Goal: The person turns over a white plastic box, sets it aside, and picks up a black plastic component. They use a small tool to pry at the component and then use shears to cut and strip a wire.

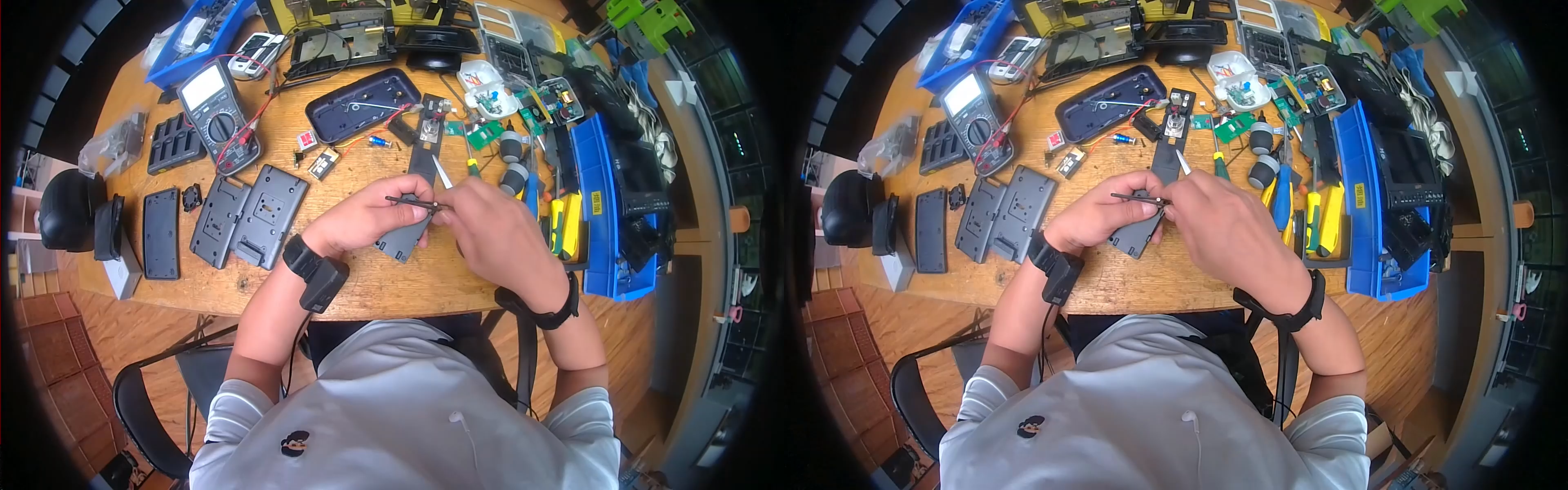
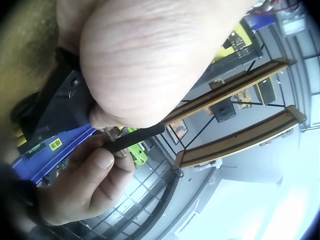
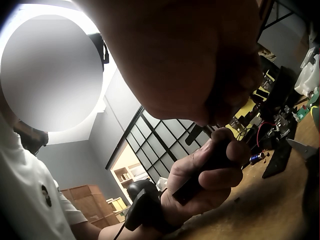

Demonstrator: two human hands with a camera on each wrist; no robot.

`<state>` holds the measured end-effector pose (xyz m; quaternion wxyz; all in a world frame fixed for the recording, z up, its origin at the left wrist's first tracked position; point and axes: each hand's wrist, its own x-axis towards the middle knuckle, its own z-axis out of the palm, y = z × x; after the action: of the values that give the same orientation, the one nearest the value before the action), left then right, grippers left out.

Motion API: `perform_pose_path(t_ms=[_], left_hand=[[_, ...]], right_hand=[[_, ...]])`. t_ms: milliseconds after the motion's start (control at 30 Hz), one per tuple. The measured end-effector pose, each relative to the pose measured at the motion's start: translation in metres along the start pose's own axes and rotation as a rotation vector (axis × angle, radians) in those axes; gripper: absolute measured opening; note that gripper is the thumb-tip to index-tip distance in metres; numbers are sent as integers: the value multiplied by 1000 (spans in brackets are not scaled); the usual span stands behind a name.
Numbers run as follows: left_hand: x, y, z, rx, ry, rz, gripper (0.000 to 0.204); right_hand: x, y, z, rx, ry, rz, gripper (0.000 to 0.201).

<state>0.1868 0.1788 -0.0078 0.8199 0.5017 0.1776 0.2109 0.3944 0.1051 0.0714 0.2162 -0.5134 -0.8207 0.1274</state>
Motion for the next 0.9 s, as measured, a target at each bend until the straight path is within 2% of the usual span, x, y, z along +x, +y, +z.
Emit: perform_pose_path(t_ms=[233, 500, 900], left_hand=[[3, -1, -4, 2, 51, -34, 13], [6, -1, -2, 82, 147, -17, 12], [6, -1, 0, 68, 172, 0, 30]], right_hand=[[-2, 8, 9, 46, 66, 7, 14], [-5, 12, 13, -48, 113, 51, 13], [-3, 20, 23, -14, 212, -30, 14]])
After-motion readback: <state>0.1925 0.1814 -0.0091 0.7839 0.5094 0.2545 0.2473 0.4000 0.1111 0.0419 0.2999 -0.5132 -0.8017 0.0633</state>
